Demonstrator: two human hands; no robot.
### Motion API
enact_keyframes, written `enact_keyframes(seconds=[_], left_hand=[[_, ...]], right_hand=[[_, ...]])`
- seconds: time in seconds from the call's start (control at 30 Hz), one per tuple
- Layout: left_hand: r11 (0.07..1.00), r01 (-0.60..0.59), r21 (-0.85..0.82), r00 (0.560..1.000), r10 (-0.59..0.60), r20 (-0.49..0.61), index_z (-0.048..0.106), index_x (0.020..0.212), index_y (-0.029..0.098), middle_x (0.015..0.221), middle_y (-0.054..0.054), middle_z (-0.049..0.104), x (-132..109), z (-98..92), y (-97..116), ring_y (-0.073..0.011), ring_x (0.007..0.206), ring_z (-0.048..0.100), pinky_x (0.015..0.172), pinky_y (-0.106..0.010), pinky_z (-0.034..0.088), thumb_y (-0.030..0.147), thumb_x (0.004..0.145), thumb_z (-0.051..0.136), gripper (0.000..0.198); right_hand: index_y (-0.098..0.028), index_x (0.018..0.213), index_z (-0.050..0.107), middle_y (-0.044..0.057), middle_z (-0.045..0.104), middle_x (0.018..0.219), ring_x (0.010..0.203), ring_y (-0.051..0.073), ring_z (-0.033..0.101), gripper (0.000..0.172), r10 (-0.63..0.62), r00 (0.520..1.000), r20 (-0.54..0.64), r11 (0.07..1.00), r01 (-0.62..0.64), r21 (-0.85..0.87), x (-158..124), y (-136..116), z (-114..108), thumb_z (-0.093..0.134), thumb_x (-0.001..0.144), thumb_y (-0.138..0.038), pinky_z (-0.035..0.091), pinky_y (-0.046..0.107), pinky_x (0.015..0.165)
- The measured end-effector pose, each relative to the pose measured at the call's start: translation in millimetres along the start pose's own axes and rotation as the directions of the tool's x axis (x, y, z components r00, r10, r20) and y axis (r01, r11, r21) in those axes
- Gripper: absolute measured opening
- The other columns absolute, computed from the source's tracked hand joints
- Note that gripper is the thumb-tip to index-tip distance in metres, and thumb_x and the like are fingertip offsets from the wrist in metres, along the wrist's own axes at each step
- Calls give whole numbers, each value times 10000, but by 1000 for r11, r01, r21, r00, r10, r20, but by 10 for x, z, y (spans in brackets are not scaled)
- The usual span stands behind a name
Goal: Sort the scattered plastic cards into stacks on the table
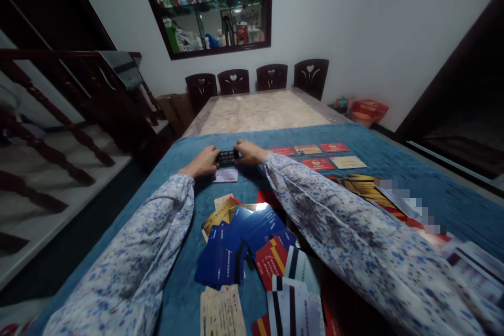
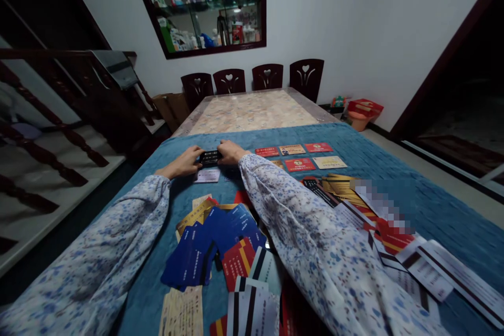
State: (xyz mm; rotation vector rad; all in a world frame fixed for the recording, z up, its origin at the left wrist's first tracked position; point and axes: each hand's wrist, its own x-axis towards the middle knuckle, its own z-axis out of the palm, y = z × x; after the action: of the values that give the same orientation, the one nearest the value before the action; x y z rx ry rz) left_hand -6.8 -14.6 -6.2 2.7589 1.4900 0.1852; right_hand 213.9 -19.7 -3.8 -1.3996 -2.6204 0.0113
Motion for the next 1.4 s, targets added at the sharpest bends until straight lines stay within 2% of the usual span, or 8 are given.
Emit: enact_keyframes(seconds=[0.37, 0.63, 0.83, 0.97, 1.17, 1.4], left_hand=[[998, 19, 54, 996, -24, 87, 642, 1230, 134, 1271, -159, 634, 174, 87, -90, -289, 1190, 626, 1066, -382, 515, 159, 798, 571, 438], [994, 2, 112, 984, -22, 174, 662, 1250, 106, 1250, -174, 658, 244, 7, -77, -290, 1148, 643, 1040, -352, 511, 181, 812, 578, 453], [994, -8, 105, 982, -12, 188, 696, 1186, 152, 1215, -139, 665, 289, -12, -113, -268, 1137, 651, 1027, -322, 515, 187, 789, 582, 414], [994, -32, 107, 981, 10, 195, 716, 1101, 158, 1145, -116, 686, 315, -34, -129, -254, 1052, 669, 969, -307, 538, 168, 755, 581, 371], [985, -52, 164, 970, 11, 242, 709, 1054, 148, 1108, -125, 691, 371, -56, -114, -257, 994, 681, 889, -293, 552, 137, 722, 580, 355], [982, -53, 183, 970, 7, 245, 694, 1053, 147, 1125, -146, 690, 399, -32, -87, -275, 1029, 676, 907, -314, 550, 115, 686, 583, 385]], right_hand=[[-114, 1191, 735, 181, 677, 1281, 1102, 251, 690, 369, 105, 992, 62, 994, -107, 20, 87, -40, 42, 759, 889, -326, 510, 249, 874], [-118, 1206, 746, 183, 693, 1308, 1154, 247, 686, 360, 133, 987, 88, 990, -136, 29, 129, -34, 73, 746, 891, -294, 502, 226, 900], [-148, 1214, 753, 148, 722, 1292, 1132, 230, 694, 355, 112, 989, 96, 992, -118, 51, 157, 9, 72, 741, 888, -287, 501, 222, 883], [-150, 1268, 733, 137, 740, 1276, 1148, 236, 694, 407, 81, 990, 120, 995, -87, 47, 163, 10, 45, 739, 872, -242, 501, 227, 890], [-148, 1257, 739, 128, 760, 1236, 1143, 237, 705, 388, 53, 991, 120, 996, -61, 66, 190, -43, 27, 678, 877, -186, 507, 223, 873], [-123, 1194, 765, 147, 765, 1216, 1116, 255, 716, 359, 63, 990, 128, 995, -72, 68, 243, -28, 60, 680, 847, -161, 524, 233, 849]])
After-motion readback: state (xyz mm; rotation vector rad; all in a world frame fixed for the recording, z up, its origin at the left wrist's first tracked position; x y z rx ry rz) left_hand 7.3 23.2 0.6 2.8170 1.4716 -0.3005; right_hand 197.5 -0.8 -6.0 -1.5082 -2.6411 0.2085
